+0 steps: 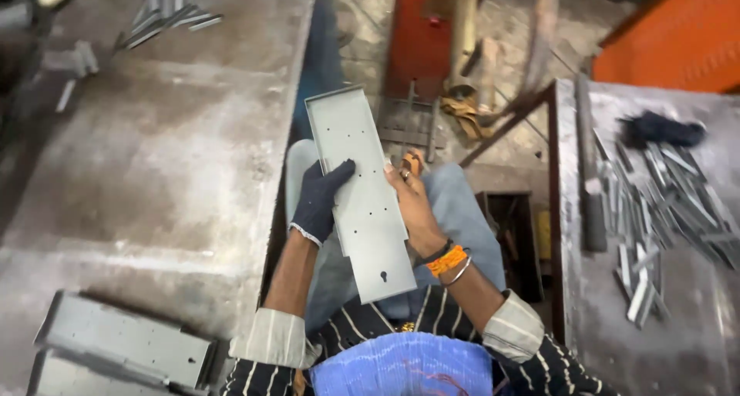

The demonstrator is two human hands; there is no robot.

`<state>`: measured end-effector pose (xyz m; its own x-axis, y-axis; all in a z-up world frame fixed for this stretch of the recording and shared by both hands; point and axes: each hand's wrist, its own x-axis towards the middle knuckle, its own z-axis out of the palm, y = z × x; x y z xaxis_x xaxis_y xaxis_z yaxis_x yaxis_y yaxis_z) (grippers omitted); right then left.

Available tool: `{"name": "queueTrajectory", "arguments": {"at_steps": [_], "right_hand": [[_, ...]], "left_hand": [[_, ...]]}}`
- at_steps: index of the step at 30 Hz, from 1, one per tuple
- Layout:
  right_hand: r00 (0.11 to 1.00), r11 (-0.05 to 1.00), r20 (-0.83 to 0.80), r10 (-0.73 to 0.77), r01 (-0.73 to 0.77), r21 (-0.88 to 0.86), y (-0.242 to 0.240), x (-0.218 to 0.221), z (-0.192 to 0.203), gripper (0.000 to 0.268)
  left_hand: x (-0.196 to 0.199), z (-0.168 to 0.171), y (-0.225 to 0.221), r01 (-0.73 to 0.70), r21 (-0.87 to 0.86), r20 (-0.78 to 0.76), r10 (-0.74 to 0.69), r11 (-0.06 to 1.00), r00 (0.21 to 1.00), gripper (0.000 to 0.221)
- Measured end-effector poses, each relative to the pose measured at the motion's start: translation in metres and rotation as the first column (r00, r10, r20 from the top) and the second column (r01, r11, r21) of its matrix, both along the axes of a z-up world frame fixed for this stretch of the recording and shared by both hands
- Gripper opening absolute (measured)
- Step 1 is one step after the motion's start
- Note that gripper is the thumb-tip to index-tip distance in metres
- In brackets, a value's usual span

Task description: Using a spot welding machine to join metal plates and strips at a manual workstation.

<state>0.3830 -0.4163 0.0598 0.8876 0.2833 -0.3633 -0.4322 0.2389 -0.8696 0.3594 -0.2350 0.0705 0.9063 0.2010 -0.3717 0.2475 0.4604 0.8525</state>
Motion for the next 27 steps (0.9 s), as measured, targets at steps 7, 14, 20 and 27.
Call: {"name": "queueTrajectory", "arguments": {"at_steps": [7,14,20,27], "right_hand": [[0.959,0.961,-0.063,-0.277,0.275,-0.041,-0.120,-0.016,-0.028,0.037],[0.760,0.743,-0.003,-0.650,0.635,-0.210,-0.266,-0.040,-0.063,0.017],[0.603,0.235,0.385,-0.698,0.702,-0.672,-0.379,-0.060,-0.105,0.035],[0.711,-0.321,0.554,-0.434,0.453,-0.832,-0.433,-0.049,-0.118,0.038]], "left_hand": [[0.015,-0.009,-0.097,0.264,-0.150,0.014,-0.264,0.953,0.964,0.039],[0.024,-0.007,-0.191,0.472,-0.133,0.002,-0.476,0.871,0.879,0.039],[0.021,-0.006,-0.217,0.482,-0.134,-0.043,-0.491,0.866,0.870,0.044],[0.027,0.003,-0.214,0.447,-0.108,-0.095,-0.457,0.888,0.884,0.048]]}}
